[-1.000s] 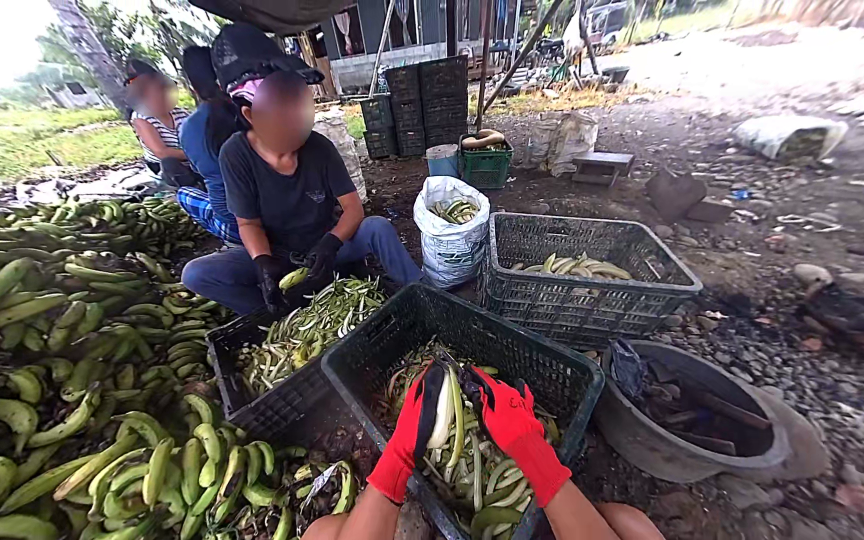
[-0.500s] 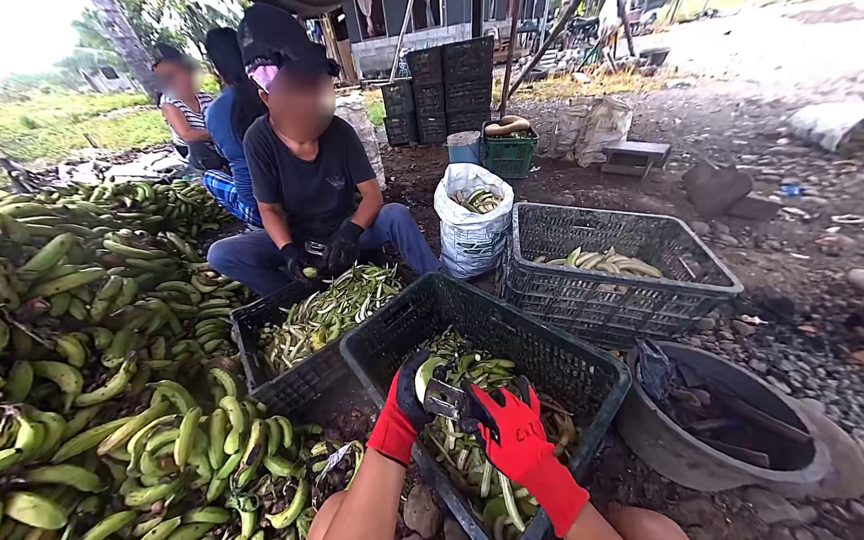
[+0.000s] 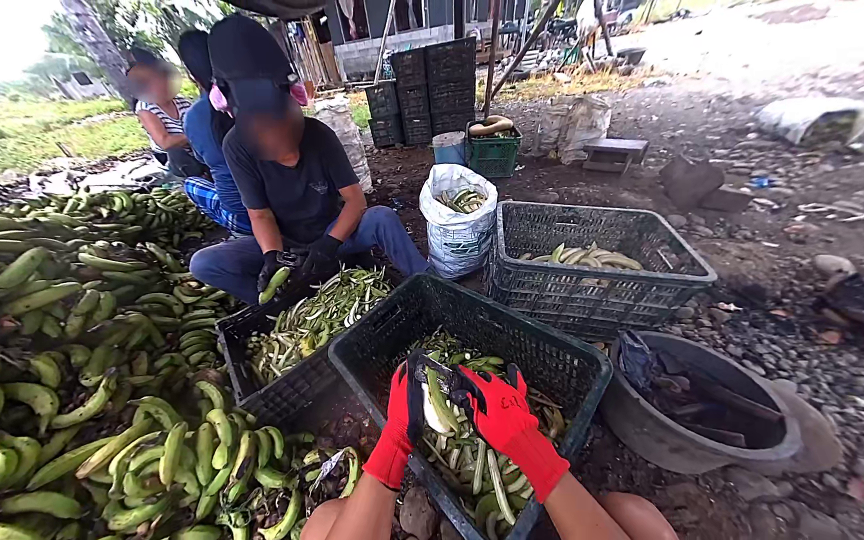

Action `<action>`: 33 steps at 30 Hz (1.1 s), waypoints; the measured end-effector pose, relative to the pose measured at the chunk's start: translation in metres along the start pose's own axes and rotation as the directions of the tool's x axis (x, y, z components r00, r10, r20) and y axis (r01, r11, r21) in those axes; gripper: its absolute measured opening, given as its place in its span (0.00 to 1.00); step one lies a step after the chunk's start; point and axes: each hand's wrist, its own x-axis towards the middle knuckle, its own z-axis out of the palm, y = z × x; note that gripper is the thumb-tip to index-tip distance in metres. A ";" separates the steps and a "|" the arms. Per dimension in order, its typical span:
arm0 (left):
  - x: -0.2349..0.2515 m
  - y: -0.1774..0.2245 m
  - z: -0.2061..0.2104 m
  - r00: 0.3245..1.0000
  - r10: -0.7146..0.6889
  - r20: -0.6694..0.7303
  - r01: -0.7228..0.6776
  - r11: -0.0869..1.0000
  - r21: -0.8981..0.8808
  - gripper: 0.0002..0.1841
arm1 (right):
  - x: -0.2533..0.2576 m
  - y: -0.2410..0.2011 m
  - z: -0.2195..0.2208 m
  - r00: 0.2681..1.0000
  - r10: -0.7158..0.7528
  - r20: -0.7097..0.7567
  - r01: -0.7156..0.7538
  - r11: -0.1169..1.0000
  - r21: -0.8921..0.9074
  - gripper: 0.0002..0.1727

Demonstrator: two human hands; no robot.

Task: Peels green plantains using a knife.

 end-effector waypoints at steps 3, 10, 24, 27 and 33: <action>-0.006 -0.002 0.005 0.997 0.076 0.032 -0.078 0.995 0.063 0.21 | 0.010 0.003 0.001 0.994 0.104 -0.019 -0.101 0.988 0.116 0.30; -0.005 -0.010 0.001 0.992 -0.002 0.125 0.013 0.996 -0.089 0.25 | 0.016 0.043 -0.002 0.960 0.278 0.022 -0.225 0.729 0.646 0.29; 0.139 0.192 0.127 0.992 0.011 0.122 -0.095 0.696 0.711 0.35 | -0.071 0.109 -0.039 0.831 0.341 -0.439 0.344 0.306 0.888 0.25; 0.132 0.233 0.118 0.978 0.111 0.175 -0.206 0.429 0.880 0.37 | -0.087 0.108 -0.079 0.634 0.507 -0.584 0.517 0.284 0.808 0.25; 0.079 0.394 0.125 0.843 0.104 0.528 -0.523 -0.073 0.849 0.31 | -0.164 0.069 -0.249 0.377 0.292 -0.879 0.837 0.299 0.458 0.25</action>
